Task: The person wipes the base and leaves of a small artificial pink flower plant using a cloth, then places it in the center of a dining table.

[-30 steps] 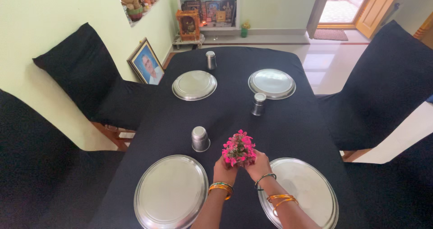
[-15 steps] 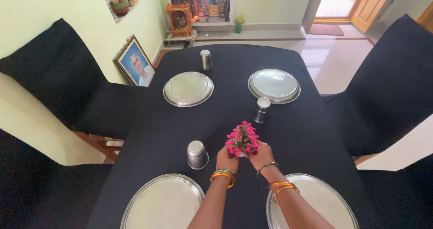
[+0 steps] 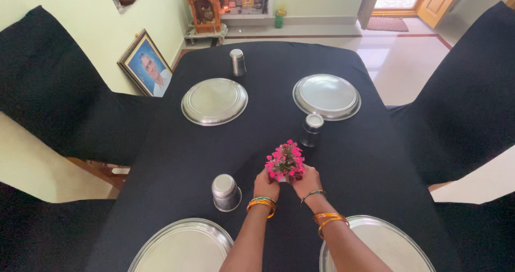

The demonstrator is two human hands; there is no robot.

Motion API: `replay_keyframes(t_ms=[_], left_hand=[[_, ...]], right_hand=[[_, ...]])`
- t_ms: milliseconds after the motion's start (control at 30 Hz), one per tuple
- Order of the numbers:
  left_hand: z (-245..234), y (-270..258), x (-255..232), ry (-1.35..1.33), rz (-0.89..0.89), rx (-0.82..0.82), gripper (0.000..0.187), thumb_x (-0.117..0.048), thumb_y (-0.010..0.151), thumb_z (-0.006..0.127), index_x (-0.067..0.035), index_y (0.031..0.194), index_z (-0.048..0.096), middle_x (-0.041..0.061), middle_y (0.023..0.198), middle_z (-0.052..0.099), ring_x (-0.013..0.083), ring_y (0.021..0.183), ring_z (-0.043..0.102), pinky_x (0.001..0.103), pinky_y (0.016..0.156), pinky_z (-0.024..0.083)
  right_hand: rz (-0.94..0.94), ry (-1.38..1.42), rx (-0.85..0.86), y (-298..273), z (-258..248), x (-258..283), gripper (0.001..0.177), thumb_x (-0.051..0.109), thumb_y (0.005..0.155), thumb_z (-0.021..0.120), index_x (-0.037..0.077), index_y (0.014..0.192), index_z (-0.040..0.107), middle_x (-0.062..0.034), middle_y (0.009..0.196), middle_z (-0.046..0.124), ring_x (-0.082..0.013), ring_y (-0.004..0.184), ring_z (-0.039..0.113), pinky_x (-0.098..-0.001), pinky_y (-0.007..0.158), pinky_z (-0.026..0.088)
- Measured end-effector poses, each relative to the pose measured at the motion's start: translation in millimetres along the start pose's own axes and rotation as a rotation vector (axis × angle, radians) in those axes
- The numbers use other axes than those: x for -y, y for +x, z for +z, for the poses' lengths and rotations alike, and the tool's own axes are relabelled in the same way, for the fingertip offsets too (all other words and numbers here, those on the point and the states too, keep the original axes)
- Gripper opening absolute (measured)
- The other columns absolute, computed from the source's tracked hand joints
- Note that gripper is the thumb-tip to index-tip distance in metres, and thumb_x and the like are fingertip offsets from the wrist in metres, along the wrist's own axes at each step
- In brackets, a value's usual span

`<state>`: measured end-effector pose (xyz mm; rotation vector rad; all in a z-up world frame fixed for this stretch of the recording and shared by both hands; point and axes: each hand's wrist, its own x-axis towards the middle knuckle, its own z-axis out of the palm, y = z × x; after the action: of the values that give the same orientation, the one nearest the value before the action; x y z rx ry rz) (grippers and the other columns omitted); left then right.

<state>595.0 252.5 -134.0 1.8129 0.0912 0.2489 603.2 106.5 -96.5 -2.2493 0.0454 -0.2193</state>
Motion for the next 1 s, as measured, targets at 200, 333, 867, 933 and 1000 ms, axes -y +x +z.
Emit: replay_keyframes(t_ms=[200,333,867,933,1000], left_hand=[[3,2,10,0.029,-0.082,0.016,0.041,0.004,0.080,0.058,-0.011,0.116,0.070,0.016,0.103,0.077,0.0304,0.104,0.074,0.036,0.087,0.055],[5,-2,11,-0.047,-0.047,0.034,0.041,0.005,0.080,0.057,-0.010,0.116,0.069,0.015,0.102,0.078,0.0283,0.104,0.076,0.035,0.089,0.055],[10,2,33,-0.150,-0.081,0.052,0.040,0.008,0.085,0.056,-0.006,0.121,0.068,0.013,0.110,0.078,0.0212,0.109,0.074,0.032,0.093,0.054],[10,0,41,-0.174,-0.083,0.067,0.046,0.009,0.084,0.057,-0.004,0.127,0.063,0.015,0.120,0.075,0.0218,0.116,0.071,0.032,0.097,0.053],[9,-4,47,-0.237,-0.068,0.086,0.059,0.011,0.082,0.058,-0.003,0.139,0.055,0.017,0.134,0.069,0.0226,0.128,0.064,0.032,0.103,0.049]], right_hand=[[0.047,-0.011,0.030,6,15,-16,0.024,0.017,0.073,0.083,0.006,0.094,0.075,-0.0163,0.084,0.076,-0.0328,0.084,0.077,-0.0417,0.074,0.057],[0.050,-0.012,0.029,5,20,-24,0.026,0.016,0.072,0.083,0.007,0.095,0.075,-0.0166,0.085,0.076,-0.0336,0.085,0.076,-0.0417,0.074,0.057],[0.001,-0.009,0.028,1,13,-17,0.039,0.014,0.068,0.088,0.009,0.104,0.073,-0.0134,0.092,0.077,-0.0314,0.093,0.074,-0.0395,0.079,0.058],[0.062,0.005,0.057,-3,10,-18,0.049,0.010,0.067,0.089,0.011,0.112,0.071,-0.0114,0.096,0.078,-0.0279,0.096,0.076,-0.0380,0.083,0.058],[0.149,0.022,0.101,-9,7,-25,0.061,0.006,0.067,0.088,0.014,0.125,0.069,-0.0095,0.103,0.080,-0.0237,0.099,0.078,-0.0360,0.088,0.059]])
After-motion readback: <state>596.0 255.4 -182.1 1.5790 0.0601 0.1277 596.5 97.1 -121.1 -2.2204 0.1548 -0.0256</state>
